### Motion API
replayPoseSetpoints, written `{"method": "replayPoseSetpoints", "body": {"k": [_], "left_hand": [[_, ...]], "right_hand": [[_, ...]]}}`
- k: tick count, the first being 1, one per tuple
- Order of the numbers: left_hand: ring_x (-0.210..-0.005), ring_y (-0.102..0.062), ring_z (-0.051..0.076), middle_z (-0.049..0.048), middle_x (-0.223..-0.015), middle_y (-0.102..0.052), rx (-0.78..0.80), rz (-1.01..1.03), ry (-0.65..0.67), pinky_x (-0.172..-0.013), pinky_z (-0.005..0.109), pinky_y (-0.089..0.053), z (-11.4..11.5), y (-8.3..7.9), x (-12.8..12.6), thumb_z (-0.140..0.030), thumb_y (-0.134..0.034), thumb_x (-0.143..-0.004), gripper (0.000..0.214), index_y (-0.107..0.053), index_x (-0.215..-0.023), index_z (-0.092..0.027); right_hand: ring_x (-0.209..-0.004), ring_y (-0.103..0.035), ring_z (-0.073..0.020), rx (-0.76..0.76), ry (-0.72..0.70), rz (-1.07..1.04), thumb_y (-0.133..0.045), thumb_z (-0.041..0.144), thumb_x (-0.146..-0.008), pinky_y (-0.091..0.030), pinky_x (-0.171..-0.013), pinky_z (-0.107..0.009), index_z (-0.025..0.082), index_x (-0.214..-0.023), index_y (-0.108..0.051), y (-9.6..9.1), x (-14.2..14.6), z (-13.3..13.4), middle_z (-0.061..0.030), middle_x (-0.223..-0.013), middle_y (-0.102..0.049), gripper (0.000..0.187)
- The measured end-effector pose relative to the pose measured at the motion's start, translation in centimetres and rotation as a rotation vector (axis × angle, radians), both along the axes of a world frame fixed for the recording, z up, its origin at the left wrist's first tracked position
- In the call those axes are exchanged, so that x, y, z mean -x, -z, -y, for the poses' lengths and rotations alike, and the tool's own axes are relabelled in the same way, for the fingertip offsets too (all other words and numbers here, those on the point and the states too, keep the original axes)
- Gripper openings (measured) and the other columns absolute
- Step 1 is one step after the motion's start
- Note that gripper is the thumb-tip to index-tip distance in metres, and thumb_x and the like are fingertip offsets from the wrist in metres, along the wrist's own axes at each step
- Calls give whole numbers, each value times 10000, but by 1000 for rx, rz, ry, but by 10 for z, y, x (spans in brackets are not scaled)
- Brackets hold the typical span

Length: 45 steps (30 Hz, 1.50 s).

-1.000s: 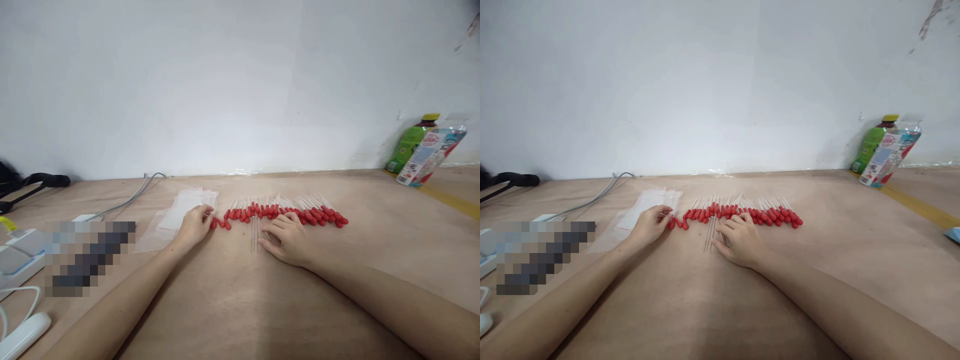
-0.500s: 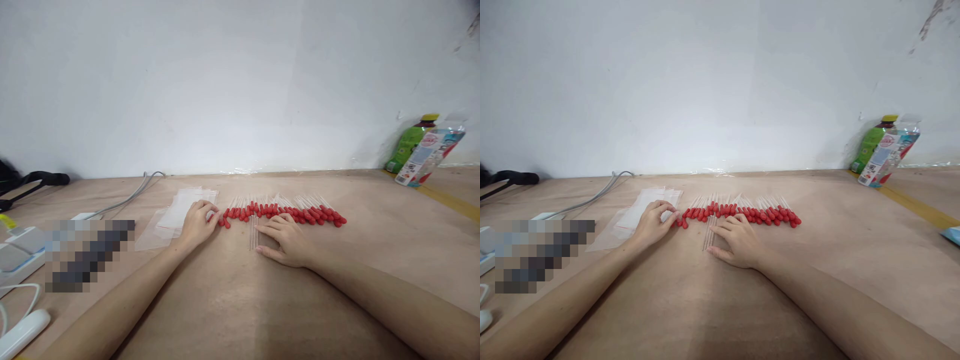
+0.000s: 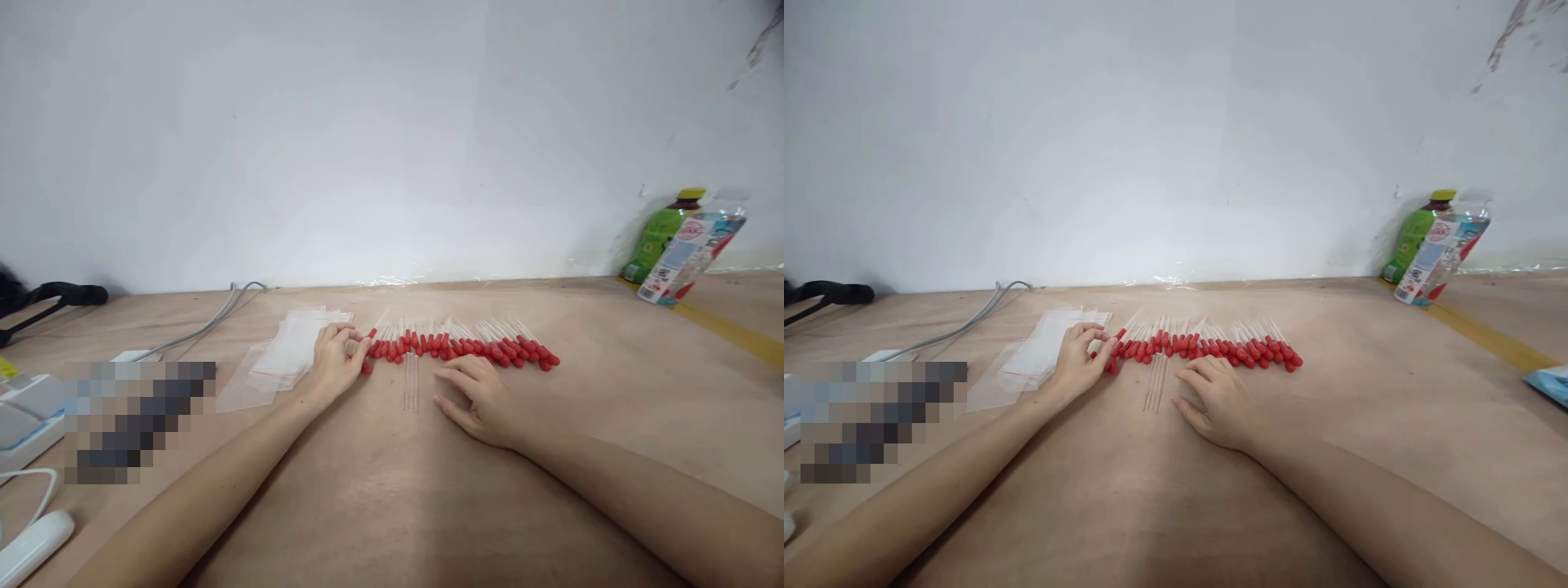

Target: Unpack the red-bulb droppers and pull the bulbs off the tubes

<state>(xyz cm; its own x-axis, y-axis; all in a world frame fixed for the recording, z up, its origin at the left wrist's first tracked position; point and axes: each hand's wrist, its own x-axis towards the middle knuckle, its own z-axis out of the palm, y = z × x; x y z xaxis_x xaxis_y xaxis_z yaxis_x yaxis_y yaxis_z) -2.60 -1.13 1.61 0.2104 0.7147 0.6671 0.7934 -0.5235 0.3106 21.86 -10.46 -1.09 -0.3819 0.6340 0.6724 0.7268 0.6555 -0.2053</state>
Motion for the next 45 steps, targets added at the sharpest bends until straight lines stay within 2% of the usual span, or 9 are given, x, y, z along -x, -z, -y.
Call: {"method": "replayPoseSetpoints", "body": {"k": [3, 7, 12, 20, 24, 26, 31, 38, 45], "left_hand": [[-936, -511, 202, 54, -940, -550, -73, 42, 91, -848, 366, -402, 14, 1, -3, -287, -544, -787, 120, -596, -799, -180], [-929, -517, 185, 49, -969, -559, -42, -10, 302, -830, 350, -407, 36, 4, -13, -275, -532, -811, 105, -587, -850, -195], [-924, -530, 189, 49, -932, -602, -64, -110, 489, -840, 364, -400, 51, 8, -22, -264, -543, -812, 104, -589, -887, -208], [-924, -550, 185, 52, -929, -629, -93, -131, 529, -848, 363, -414, 52, 11, -22, -265, -543, -813, 116, -588, -901, -205], [-1078, -500, 214, 76, -1109, -594, -47, -163, 559, -932, 394, -382, 56, 6, -28, -339, -584, -781, 319, -558, -1068, -201], [-1115, -485, 225, 73, -1112, -605, -38, -191, 580, -952, 411, -368, 58, 4, -33, -375, -597, -766, 357, -569, -1079, -206], [-1017, -567, 191, 25, -937, -685, -48, -220, 596, -952, 402, -357, 58, 7, -42, -302, -541, -822, 150, -644, -893, -220], [-969, -595, 174, 9, -893, -700, -105, -212, 565, -941, 387, -354, 57, 9, -41, -278, -544, -824, 125, -639, -876, -216], [-996, -591, 182, 3, -900, -699, -166, -259, 570, -998, 414, -302, 62, 6, -41, -250, -532, -828, 111, -630, -855, -205]], "right_hand": [[-1049, -475, -223, -47, 88, -71, -497, 262, -800, -406, -884, -383, 169, -1200, -461, 1, 0, -1, -120, -1150, -498, 413], [-1154, -410, -250, -144, 172, -37, -507, 291, -799, -365, -941, -421, 183, -1324, -332, -1, -5, -2, -128, -1286, -415, 564], [-1174, -410, -259, -137, 77, 123, -520, 374, -804, -344, -950, -456, 203, -1273, -423, -4, -11, -2, -116, -1264, -477, 509], [-1110, -474, -219, -73, 4, 125, -511, 305, -831, -357, -929, -431, 263, -1016, -632, -2, -11, -4, -50, -1111, -602, 225], [-1087, -486, -216, -90, -12, 125, -525, 308, -824, -358, -919, -432, 278, -992, -645, -1, -9, -5, -39, -1083, -616, 208], [-1083, -487, -215, -100, -18, 125, -529, 311, -823, -356, -919, -432, 280, -997, -643, -1, -7, -5, -38, -1083, -617, 211], [-1042, -510, -202, -119, -47, 115, -530, 303, -822, -361, -910, -418, 271, -996, -639, -4, -1, -4, -35, -1028, -639, 207], [-1024, -536, -181, -62, -100, 137, -502, 322, -839, -354, -942, -414, 229, -1054, -604, -3, 3, -4, -37, -1016, -653, 255], [-919, -598, -136, -73, -185, 46, -449, 212, -870, -405, -899, -350, 200, -917, -616, 3, 6, -5, -36, -949, -674, 175]]}}
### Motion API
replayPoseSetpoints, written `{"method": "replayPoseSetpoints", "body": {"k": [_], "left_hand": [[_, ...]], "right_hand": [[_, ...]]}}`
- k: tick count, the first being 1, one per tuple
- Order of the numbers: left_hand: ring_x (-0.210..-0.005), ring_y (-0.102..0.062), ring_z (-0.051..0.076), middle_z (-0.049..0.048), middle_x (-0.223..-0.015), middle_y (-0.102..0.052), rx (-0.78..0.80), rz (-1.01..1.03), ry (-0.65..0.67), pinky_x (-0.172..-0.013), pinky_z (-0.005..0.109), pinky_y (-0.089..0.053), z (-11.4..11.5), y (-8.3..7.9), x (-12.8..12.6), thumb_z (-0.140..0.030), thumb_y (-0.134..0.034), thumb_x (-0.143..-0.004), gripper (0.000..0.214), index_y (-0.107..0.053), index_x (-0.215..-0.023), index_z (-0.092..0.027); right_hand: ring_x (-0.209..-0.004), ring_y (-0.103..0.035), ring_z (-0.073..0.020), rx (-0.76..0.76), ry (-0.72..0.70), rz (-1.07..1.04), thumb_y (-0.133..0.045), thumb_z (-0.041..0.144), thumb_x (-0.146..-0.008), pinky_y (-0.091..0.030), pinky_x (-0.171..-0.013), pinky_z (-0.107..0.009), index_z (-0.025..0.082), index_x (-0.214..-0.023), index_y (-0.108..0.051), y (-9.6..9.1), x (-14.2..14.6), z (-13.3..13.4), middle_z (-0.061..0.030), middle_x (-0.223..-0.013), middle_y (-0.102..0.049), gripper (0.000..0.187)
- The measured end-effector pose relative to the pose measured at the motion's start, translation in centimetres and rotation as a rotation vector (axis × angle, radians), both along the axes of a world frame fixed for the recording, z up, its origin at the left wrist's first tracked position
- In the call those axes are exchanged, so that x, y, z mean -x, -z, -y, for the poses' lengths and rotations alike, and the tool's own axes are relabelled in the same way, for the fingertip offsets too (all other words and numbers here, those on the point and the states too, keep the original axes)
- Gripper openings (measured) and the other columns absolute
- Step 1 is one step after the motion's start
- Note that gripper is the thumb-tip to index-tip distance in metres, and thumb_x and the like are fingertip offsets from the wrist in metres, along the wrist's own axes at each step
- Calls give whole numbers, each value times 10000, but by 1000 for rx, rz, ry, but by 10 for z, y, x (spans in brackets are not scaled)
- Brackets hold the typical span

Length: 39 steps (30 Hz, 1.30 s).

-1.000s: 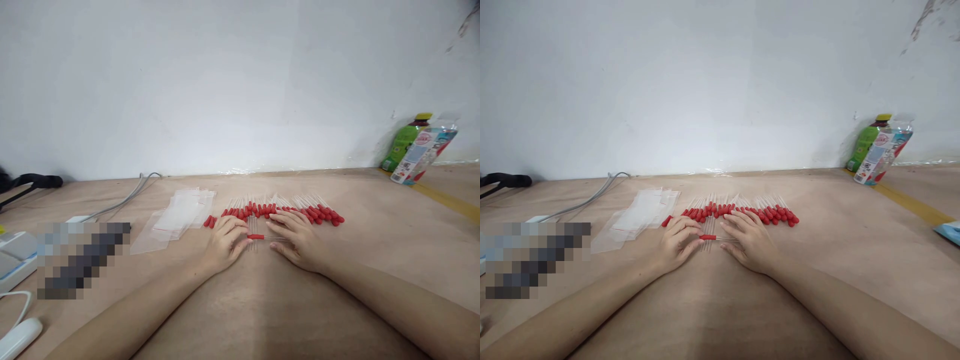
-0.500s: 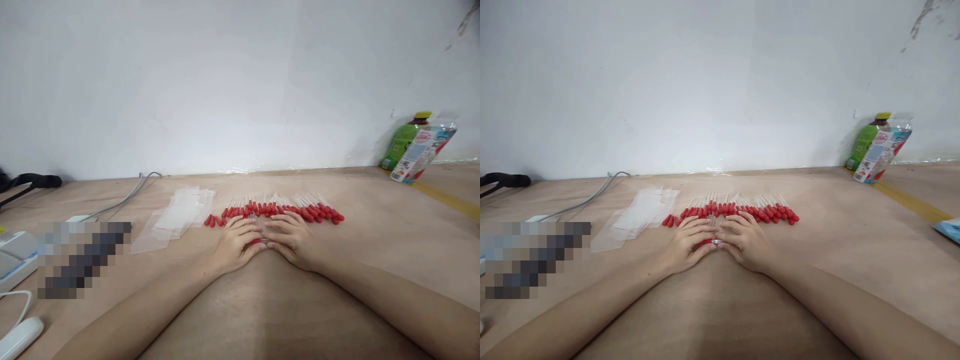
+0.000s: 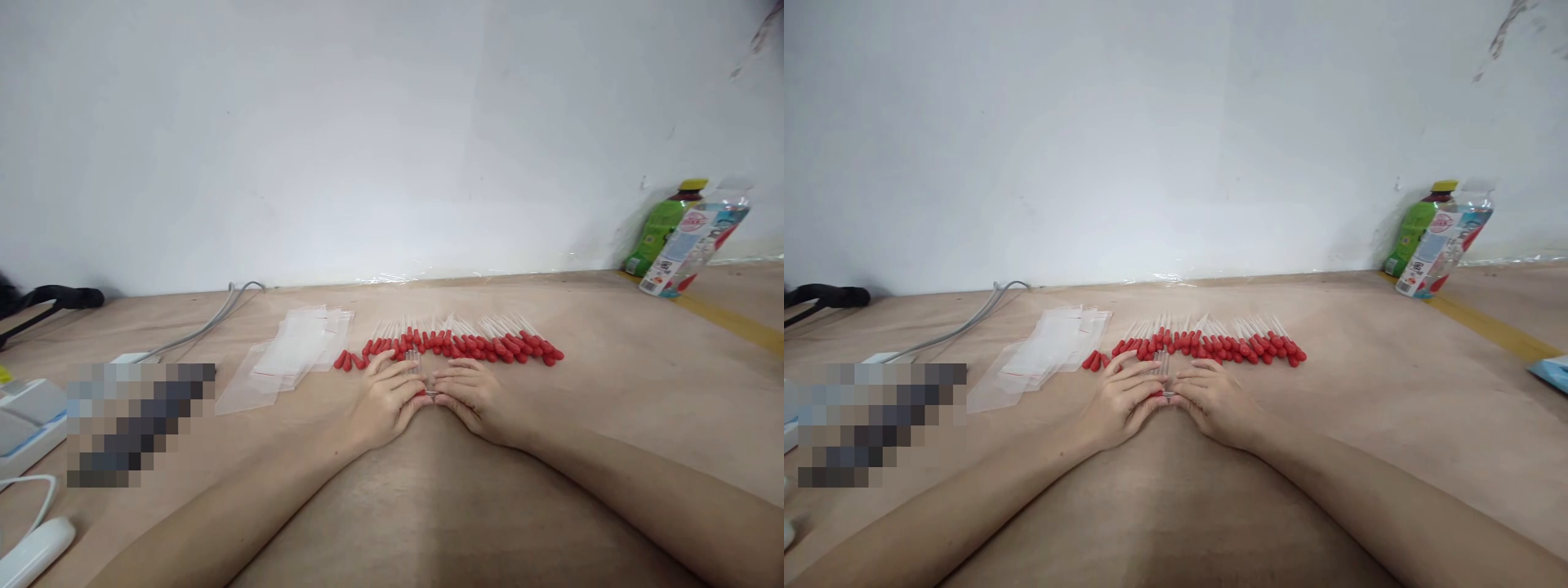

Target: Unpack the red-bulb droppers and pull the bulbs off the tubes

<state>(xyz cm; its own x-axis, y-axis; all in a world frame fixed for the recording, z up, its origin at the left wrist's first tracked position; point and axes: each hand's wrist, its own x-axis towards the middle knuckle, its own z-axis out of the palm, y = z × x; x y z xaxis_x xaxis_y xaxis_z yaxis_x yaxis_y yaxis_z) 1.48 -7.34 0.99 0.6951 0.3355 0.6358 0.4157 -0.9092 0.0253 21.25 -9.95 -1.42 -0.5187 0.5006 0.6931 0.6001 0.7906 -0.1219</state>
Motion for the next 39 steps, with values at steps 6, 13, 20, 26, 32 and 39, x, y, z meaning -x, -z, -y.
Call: {"method": "replayPoseSetpoints", "body": {"k": [6, 13, 20, 26, 32, 39], "left_hand": [[-999, -596, 191, 7, -889, -703, 2, -14, -7, -1059, 467, -188, 4, -2, 0, -235, -515, -833, 123, -634, -852, -209], [-1017, -589, 205, 20, -874, -706, 43, -36, -3, -1064, 478, -147, 5, -2, 3, -236, -489, -847, 153, -640, -843, -211], [-997, -599, 194, 2, -876, -707, 20, -11, 19, -1072, 456, -127, 4, -1, 4, -250, -513, -842, 127, -632, -834, -207], [-983, -607, 192, 6, -891, -706, -7, -8, 35, -1062, 449, -172, 4, -1, 5, -261, -517, -842, 125, -632, -834, -214], [-957, -620, 181, 4, -864, -710, -32, 55, 80, -1059, 422, -201, 3, 2, 6, -249, -553, -822, 87, -619, -807, -194], [-944, -624, 180, -2, -854, -710, -30, 61, 93, -1039, 422, -216, 3, 3, 11, -239, -569, -812, 68, -617, -812, -191]], "right_hand": [[-835, -619, -130, -17, -7, 17, -446, 188, -867, -440, -823, -311, 173, -882, -592, -4, 1, 5, -47, -862, -677, 147], [-894, -608, -129, -71, -15, 43, -432, 165, -865, -451, -871, -301, 180, -918, -576, -6, 0, 7, -33, -866, -668, 154], [-956, -595, -149, -165, -26, 13, -476, 136, -834, -464, -887, -319, 176, -984, -575, 3, -6, 6, -58, -946, -666, 183], [-964, -596, -158, -216, -38, -5, -515, 112, -804, -472, -882, -331, 179, -1037, -569, 7, -10, 5, -62, -982, -666, 248], [-996, -584, -157, -222, -65, -8, -537, 89, -787, -469, -891, -323, 177, -1041, -572, 6, -12, 5, -54, -986, -669, 271], [-985, -589, -155, -258, -79, -13, -536, 84, -788, -463, -897, -323, 158, -1008, -591, 1, -11, 8, -62, -983, -668, 239]]}}
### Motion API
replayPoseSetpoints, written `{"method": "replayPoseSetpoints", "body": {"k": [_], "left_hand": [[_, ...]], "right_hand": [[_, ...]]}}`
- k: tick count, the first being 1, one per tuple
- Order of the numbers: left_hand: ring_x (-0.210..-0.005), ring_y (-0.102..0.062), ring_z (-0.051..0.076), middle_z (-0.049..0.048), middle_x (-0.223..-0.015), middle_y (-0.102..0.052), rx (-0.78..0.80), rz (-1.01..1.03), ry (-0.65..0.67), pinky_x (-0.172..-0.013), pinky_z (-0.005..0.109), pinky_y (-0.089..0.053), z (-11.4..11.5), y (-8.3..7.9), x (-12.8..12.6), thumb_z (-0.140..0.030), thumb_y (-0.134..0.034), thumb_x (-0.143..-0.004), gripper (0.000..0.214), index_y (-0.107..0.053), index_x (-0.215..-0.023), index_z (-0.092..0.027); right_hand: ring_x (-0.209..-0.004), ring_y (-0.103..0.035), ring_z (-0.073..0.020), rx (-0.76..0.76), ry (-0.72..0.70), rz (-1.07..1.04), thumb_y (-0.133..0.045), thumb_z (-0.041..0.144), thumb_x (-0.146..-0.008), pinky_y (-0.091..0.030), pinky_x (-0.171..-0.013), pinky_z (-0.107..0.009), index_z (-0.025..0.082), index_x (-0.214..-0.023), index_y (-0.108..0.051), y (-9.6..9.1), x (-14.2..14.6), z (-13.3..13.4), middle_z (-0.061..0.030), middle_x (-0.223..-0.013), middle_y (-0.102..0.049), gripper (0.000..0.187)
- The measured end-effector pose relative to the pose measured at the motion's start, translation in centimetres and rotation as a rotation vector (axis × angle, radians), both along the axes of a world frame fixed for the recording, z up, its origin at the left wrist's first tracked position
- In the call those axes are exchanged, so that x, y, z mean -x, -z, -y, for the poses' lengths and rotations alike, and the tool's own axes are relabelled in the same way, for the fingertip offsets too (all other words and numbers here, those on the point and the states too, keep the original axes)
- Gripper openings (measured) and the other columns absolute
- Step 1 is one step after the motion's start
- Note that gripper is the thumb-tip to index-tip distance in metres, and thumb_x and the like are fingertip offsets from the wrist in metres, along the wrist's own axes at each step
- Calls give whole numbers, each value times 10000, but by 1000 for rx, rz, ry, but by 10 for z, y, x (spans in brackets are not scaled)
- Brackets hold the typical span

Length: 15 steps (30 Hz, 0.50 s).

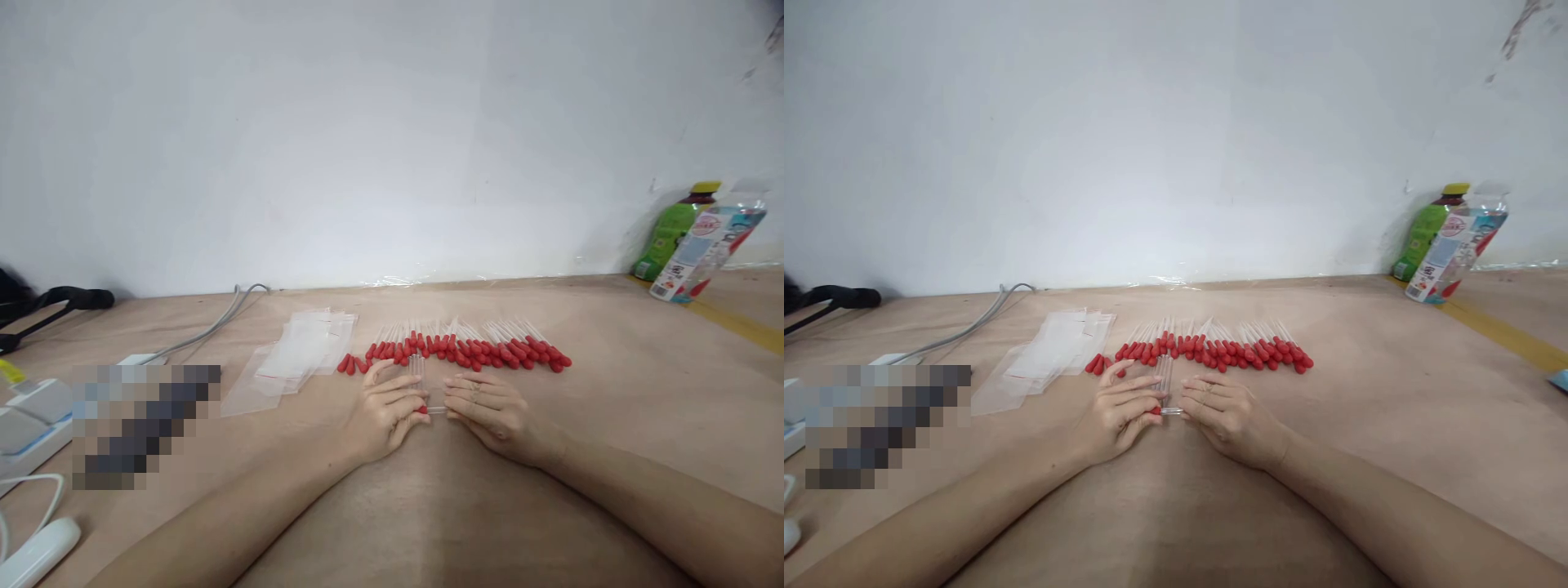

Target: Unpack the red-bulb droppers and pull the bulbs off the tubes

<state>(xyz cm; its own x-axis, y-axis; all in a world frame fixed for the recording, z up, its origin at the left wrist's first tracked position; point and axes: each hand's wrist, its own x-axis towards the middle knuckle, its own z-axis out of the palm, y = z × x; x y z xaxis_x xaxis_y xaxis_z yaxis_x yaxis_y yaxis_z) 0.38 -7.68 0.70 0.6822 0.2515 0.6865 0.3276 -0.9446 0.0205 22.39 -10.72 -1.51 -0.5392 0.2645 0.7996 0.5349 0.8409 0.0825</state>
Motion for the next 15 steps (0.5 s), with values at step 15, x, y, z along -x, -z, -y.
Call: {"method": "replayPoseSetpoints", "body": {"k": [15], "left_hand": [[-753, -563, 172, 47, -773, -547, 404, 2, -736, -683, 279, -461, -68, -34, 63, -284, -461, -813, 267, -641, -975, -171]], "right_hand": [[-712, -529, -136, 292, 342, -89, -432, 158, -836, -361, -667, -284, 175, -1092, -563, 5, -4, -9, -33, -785, -613, 288]]}}
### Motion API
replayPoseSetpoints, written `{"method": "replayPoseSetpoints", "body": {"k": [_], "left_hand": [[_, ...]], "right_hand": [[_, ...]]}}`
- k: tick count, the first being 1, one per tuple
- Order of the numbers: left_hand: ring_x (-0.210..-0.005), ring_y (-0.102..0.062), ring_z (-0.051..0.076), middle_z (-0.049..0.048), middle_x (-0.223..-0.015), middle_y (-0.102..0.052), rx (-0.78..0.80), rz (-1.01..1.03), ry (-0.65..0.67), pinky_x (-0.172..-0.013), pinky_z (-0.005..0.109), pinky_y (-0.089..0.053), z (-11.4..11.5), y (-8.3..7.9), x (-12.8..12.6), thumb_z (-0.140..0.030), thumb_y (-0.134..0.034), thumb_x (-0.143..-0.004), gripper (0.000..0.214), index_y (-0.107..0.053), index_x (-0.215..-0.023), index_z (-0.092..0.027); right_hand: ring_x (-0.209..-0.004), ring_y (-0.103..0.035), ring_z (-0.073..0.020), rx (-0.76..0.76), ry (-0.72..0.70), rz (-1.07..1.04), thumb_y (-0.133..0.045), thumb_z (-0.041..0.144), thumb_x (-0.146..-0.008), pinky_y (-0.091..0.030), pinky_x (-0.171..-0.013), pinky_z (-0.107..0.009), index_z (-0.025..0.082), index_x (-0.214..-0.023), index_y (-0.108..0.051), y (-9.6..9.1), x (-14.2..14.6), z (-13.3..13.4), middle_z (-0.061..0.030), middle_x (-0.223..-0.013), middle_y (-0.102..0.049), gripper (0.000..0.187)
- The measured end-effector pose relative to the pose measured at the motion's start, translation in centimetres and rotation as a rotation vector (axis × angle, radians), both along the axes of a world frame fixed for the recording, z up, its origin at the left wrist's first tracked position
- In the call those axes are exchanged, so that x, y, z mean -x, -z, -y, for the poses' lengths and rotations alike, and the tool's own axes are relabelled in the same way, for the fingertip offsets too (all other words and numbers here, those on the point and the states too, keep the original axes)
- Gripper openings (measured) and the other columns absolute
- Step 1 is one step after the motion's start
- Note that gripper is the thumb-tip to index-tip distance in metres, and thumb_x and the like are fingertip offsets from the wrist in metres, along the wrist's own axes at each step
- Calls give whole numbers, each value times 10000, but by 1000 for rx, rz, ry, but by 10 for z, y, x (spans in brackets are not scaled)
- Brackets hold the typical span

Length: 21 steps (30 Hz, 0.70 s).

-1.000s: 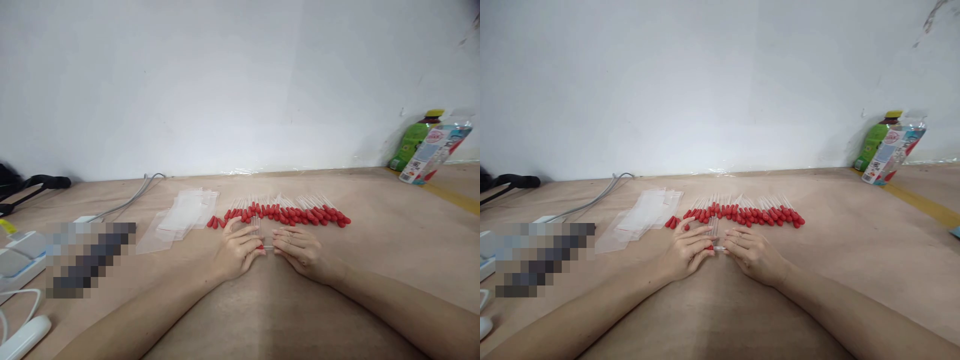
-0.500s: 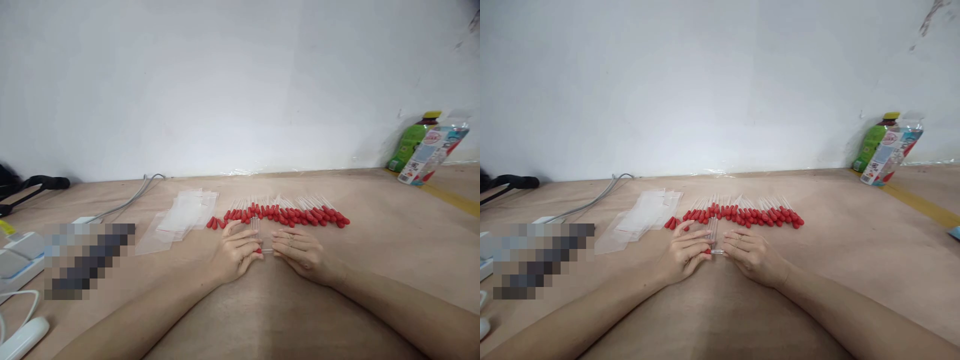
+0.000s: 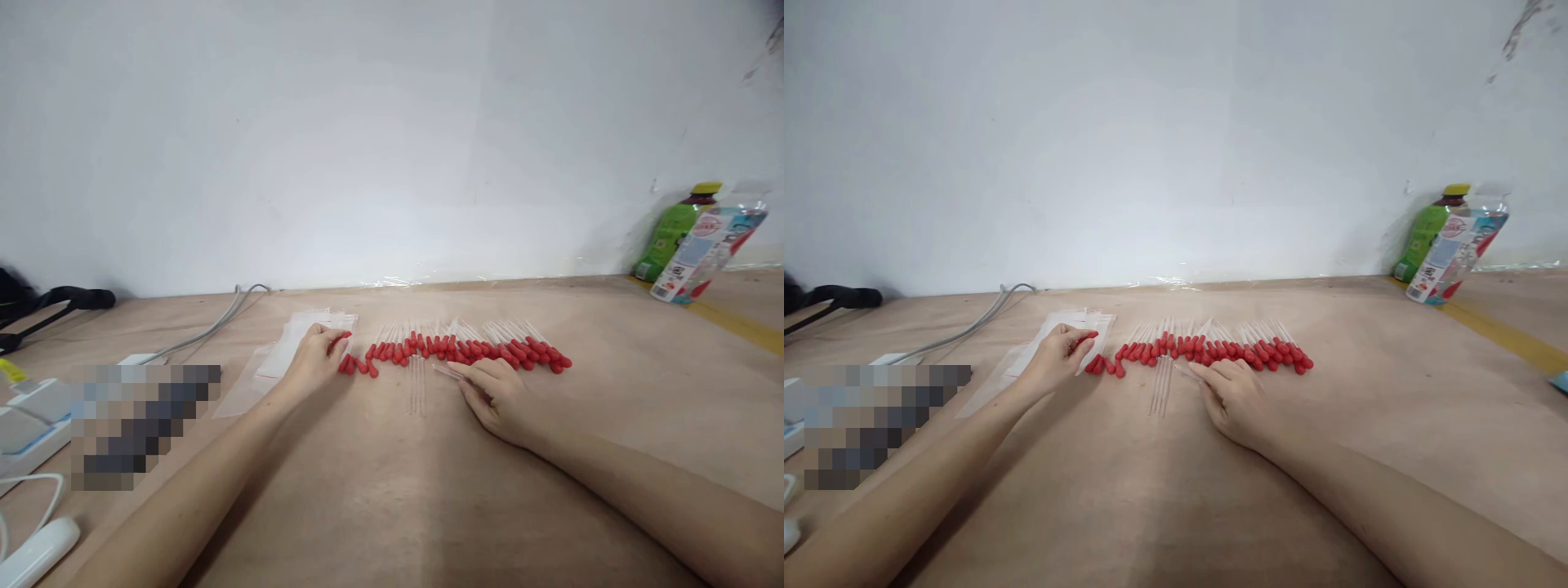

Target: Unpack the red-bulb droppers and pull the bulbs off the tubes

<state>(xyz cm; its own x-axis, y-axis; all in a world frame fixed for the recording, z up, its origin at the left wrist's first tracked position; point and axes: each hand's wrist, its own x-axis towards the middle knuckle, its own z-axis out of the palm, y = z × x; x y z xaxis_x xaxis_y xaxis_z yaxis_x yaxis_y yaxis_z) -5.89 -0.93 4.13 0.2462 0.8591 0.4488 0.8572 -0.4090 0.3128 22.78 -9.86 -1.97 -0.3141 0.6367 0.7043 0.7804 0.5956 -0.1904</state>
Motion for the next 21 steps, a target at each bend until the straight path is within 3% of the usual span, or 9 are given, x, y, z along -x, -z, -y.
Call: {"method": "replayPoseSetpoints", "body": {"k": [6, 11, 17, 21], "left_hand": [[-683, -587, 175, 25, -719, -610, 140, -77, -107, -650, 272, -443, -7, 2, 11, -351, -500, -754, 355, -570, -1042, -157], [-722, -593, 194, 35, -729, -627, 164, -102, -124, -654, 281, -439, -8, 6, 14, -446, -468, -765, 370, -596, -976, -171], [-895, -522, 250, 68, -838, -592, -11, -183, -143, -804, 366, -379, 1, -1, -2, -457, -469, -766, 303, -646, -818, -217], [-930, -500, 268, 73, -849, -590, 96, -247, -127, -820, 411, -346, 0, -3, -22, -500, -461, -753, 330, -667, -758, -243]], "right_hand": [[-645, -541, -134, -36, 135, -27, -470, 141, -758, -286, -658, -297, 173, -778, -595, -6, 22, -5, -2, -669, -634, 131], [-644, -548, -138, -47, 204, 36, -465, 152, -764, -260, -687, -310, 176, -815, -620, -8, 34, -7, -15, -685, -662, 165], [-647, -521, -149, 36, 156, 93, -488, 336, -803, -247, -724, -337, 175, -808, -630, -14, 39, -2, -23, -668, -647, 215], [-690, -513, -164, 86, 87, 130, -504, 491, -769, -247, -754, -352, 172, -842, -635, -20, 39, 3, -43, -722, -645, 352]]}}
